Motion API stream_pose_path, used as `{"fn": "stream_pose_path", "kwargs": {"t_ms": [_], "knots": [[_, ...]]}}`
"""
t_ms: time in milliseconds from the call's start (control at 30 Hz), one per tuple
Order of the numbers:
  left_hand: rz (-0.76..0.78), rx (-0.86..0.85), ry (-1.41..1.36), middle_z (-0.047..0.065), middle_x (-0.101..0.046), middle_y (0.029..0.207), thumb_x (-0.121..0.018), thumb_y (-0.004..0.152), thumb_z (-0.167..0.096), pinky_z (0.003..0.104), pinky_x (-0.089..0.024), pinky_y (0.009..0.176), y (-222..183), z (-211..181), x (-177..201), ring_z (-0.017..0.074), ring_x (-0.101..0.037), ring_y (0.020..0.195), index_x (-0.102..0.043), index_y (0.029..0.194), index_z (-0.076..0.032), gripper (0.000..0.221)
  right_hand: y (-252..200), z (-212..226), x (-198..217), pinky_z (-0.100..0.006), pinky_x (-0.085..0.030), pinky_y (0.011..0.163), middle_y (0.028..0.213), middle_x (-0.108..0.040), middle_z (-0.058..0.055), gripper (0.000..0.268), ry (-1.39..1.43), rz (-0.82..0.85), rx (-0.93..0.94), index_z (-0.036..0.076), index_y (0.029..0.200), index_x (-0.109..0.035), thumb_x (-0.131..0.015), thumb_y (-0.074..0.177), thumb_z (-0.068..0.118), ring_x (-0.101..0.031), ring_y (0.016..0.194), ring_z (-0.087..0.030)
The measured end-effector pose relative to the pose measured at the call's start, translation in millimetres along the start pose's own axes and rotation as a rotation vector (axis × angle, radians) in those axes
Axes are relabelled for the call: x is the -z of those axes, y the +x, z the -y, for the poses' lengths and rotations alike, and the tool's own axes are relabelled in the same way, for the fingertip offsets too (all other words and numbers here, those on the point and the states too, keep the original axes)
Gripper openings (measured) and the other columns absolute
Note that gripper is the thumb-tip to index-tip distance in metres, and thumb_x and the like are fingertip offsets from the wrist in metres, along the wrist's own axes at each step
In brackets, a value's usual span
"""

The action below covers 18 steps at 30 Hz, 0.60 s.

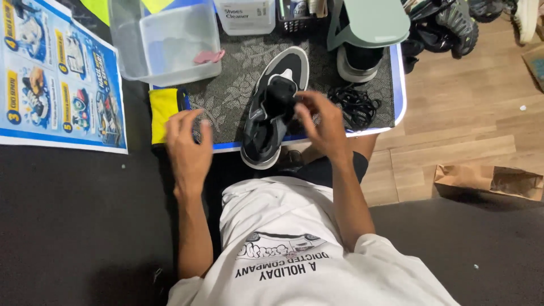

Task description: Using a small brush to scrub and clean the midsole of a sneaker at a repair bench.

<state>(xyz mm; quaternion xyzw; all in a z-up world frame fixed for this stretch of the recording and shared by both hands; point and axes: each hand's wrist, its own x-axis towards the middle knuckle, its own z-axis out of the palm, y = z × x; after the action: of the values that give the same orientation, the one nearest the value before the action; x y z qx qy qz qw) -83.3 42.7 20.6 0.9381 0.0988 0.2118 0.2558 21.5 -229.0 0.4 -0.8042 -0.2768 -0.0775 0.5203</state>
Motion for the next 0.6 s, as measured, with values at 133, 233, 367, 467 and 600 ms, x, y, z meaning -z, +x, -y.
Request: {"fn": "stream_pose_path", "kwargs": {"t_ms": [133, 233, 367, 467, 600], "knots": [[0.181, -0.144, -0.378, 0.015, -0.061, 0.118, -0.075, 0.094, -0.023, 0.05, -0.048, 0.099, 10.6, -41.3, -24.4, 0.0393, -0.06, 0.118, -0.067, 0.13, -0.006, 0.04, 24.7, -20.2, 1.7, -0.036, -0.049, 0.055, 0.078, -0.068, -0.016, 0.014, 0.001, -0.209, -0.061, -0.003, 0.117, -0.067, -0.062, 0.106, 0.002, -0.064, 0.063, -0.025], [0.469, -0.164, -0.024, 0.012, -0.053, 0.125, -0.078, 0.088, -0.036, 0.046, -0.043, 0.098, 36.4, -61.6, -42.3, 0.0311, -0.052, 0.117, -0.056, 0.139, -0.01, 0.061, 45.8, -11.8, 1.6, -0.022, -0.056, 0.054, 0.094, -0.065, -0.009, 0.01, 0.14, -0.284, -0.232, 0.003, 0.116, -0.058, -0.059, 0.106, 0.007, -0.06, 0.064, -0.01], [0.455, -0.249, 0.079, 0.009, -0.055, 0.116, -0.082, 0.083, -0.027, 0.047, -0.05, 0.086, 46.2, -47.6, -67.1, 0.0298, -0.061, 0.106, -0.059, 0.126, -0.013, 0.051, 42.1, -4.7, -0.6, -0.028, -0.062, 0.087, 0.122, -0.043, -0.014, 0.015, 0.025, -0.281, -0.101, 0.003, 0.121, -0.049, -0.053, 0.108, -0.004, -0.077, 0.101, -0.028], [0.244, -0.362, 0.295, 0.006, -0.055, 0.1, -0.081, 0.081, -0.012, 0.039, -0.049, 0.07, 40.9, -36.2, -77.5, 0.0248, -0.064, 0.087, -0.064, 0.121, -0.013, 0.044, 22.8, 1.1, -7.5, -0.039, -0.06, 0.075, 0.099, -0.061, -0.013, 0.013, -0.109, -0.17, -0.025, -0.001, 0.111, -0.063, -0.065, 0.1, -0.008, -0.071, 0.089, -0.033], [0.336, -0.257, 0.006, 0.01, -0.065, 0.1, -0.072, 0.091, -0.015, 0.045, -0.056, 0.067, 42.4, -22.3, -71.3, 0.0319, -0.071, 0.082, -0.061, 0.132, -0.013, 0.042, 9.1, 8.8, -34.1, -0.046, -0.052, 0.088, 0.109, -0.071, -0.015, 0.023, -0.089, 0.297, 0.096, 0.003, 0.114, -0.071, -0.073, 0.096, 0.017, -0.067, 0.109, -0.037]]}}
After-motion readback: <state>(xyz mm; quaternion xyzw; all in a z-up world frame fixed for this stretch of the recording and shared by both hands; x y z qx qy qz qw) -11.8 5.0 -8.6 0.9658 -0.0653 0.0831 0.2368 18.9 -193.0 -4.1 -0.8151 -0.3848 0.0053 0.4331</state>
